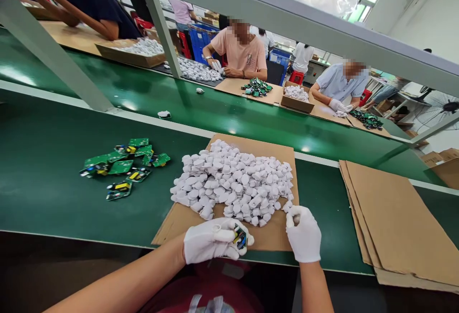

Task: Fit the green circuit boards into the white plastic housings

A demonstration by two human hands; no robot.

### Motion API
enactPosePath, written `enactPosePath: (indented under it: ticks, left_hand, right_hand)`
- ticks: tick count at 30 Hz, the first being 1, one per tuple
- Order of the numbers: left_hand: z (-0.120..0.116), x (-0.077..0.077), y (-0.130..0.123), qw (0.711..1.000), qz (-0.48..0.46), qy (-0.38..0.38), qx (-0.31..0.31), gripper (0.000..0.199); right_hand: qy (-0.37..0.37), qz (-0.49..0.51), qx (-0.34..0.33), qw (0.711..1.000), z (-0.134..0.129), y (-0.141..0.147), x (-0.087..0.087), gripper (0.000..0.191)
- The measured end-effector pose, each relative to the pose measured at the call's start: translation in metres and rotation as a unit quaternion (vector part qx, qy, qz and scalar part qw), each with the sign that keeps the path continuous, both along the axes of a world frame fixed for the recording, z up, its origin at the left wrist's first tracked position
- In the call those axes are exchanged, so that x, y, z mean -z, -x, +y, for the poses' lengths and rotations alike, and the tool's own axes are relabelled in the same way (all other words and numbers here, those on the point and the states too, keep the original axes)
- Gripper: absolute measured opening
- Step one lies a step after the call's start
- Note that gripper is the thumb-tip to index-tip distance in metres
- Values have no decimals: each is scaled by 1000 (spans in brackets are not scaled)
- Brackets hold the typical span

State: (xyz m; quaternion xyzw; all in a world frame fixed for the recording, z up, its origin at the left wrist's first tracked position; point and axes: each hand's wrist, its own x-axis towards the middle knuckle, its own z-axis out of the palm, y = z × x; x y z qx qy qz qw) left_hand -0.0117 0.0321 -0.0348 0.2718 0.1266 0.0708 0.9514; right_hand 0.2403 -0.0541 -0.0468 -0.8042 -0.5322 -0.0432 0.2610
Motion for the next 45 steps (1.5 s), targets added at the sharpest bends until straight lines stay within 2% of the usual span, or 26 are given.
enactPosePath:
  ticks: [3, 5, 9, 13, 17, 21, 24, 26, 28, 30, 35, 40, 42, 45]
  left_hand:
    - [0, 0, 0, 1000, -3, 0, -3, 27]
    - [-1, -1, -1, 1000, -2, -1, -3, 26]
    - [-1, -3, 0, 1000, 6, -9, 3, 25]
    - [-1, -4, 0, 1000, 7, -11, -1, 28]
    - [-1, -3, -1, 1000, 1, -15, 0, 27]
    - [-1, -3, -1, 1000, -1, -13, 2, 27]
    - [-2, -2, -1, 1000, -4, -10, -2, 26]
    - [-2, -1, -1, 1000, -3, -8, -3, 25]
    - [-2, 0, 0, 1000, -3, -8, -1, 25]
    - [-2, 0, 0, 1000, -5, -11, 0, 25]
    - [-1, -2, 0, 1000, -9, -16, 3, 26]
    - [-1, -2, -1, 1000, -7, -15, 2, 28]
    - [-2, -3, -1, 1000, -8, -16, 4, 28]
    - [-2, -4, -1, 1000, -6, -15, 6, 29]
  right_hand:
    - [40, -16, -4, 999, 1, 2, -1, 36]
    - [61, -24, -24, 998, 4, 2, -2, 38]
    - [49, -22, -31, 998, 7, 3, -2, 28]
    - [19, 8, -44, 999, 6, 5, 1, 30]
    - [-11, 50, -24, 998, 6, 4, 5, 11]
    - [-37, 98, -22, 994, 7, -1, 3, 8]
    - [-38, 138, -40, 989, 7, -1, -1, 32]
    - [-42, 208, -73, 974, 6, 1, -2, 43]
    - [-55, 298, -100, 948, 6, 3, -1, 47]
    - [-67, 340, -93, 933, 8, 4, 1, 47]
    - [-101, 260, -27, 960, 17, 2, 5, 35]
    - [-63, 258, -62, 962, 22, 7, -4, 21]
    - [-39, 314, -74, 946, 24, 8, -8, 29]
    - [-37, 434, -49, 899, 24, 6, -13, 46]
